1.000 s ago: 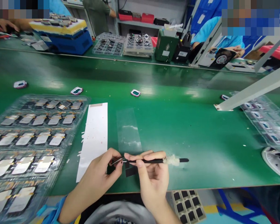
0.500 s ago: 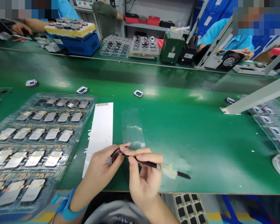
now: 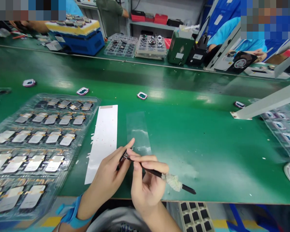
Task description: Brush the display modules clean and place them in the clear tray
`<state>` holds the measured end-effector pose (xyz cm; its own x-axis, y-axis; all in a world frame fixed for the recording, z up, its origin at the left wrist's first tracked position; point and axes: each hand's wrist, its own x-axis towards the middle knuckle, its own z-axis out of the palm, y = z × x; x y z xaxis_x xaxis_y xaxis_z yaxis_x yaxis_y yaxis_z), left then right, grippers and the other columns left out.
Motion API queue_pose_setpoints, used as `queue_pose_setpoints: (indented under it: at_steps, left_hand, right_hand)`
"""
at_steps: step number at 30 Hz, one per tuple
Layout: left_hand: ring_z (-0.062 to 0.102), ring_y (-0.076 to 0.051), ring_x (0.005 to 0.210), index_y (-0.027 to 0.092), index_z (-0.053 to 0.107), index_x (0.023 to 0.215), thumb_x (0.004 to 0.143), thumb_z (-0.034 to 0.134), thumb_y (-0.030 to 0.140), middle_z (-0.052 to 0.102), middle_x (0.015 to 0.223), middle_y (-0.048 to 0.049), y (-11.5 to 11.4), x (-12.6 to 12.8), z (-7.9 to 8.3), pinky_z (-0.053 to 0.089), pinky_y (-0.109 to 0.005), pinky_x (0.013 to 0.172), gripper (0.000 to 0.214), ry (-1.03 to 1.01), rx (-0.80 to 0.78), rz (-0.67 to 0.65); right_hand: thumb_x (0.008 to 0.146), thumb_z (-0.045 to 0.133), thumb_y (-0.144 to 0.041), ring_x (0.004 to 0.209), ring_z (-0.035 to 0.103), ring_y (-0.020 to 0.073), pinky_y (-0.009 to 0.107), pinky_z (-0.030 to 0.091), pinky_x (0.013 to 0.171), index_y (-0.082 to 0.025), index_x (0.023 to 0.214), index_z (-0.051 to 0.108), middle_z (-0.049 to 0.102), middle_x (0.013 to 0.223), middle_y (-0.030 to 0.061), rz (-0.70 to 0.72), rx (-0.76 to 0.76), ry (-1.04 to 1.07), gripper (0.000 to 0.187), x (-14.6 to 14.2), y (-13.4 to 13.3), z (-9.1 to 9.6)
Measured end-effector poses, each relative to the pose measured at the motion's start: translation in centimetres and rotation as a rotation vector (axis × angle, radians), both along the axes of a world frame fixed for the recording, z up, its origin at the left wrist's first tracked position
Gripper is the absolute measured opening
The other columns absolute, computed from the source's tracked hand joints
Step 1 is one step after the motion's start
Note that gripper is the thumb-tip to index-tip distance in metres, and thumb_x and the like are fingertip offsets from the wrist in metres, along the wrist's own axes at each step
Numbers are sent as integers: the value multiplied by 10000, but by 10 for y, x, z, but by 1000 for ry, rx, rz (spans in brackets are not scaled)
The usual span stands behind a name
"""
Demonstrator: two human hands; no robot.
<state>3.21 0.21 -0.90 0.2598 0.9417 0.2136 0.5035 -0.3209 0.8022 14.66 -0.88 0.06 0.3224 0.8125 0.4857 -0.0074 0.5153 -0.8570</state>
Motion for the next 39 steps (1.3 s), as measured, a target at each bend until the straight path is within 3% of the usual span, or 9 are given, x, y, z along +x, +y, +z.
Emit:
queue_pose_setpoints:
  at_steps: [11,17,22,39]
  left_hand:
    - [636,-206,986,181,355,1519,1028,371,244,647,1105,-102,-2,-4,1,544,-379,913,495,-43,-56,-49]
    - [616,-205,995,198,328,1535,1033,341,226,637,1104,-99,-2,-4,0,528,-368,903,503,-83,-46,-62]
    - [608,-199,895,197,356,1525,1034,321,215,624,977,-75,-3,-4,-1,531,-348,827,493,-64,-36,-34]
    - [607,-210,893,175,360,1522,1029,308,212,622,979,-81,-2,-4,-3,530,-374,837,497,-51,-42,-33]
  right_hand:
    - [947,534,-54,939,750,181,401,679,816,-249,996,485,701,903,12,5,-4,8,207,-1,0,-3]
    - [934,547,-36,925,756,192,397,689,780,-227,1005,485,713,906,21,-7,48,-29,213,1,2,-5]
    - [903,527,47,961,750,195,392,682,815,-199,1032,493,716,944,37,23,111,-26,280,1,3,-9]
    - [891,523,65,966,749,192,367,682,811,-196,1021,490,720,944,39,20,113,-39,293,1,3,-8]
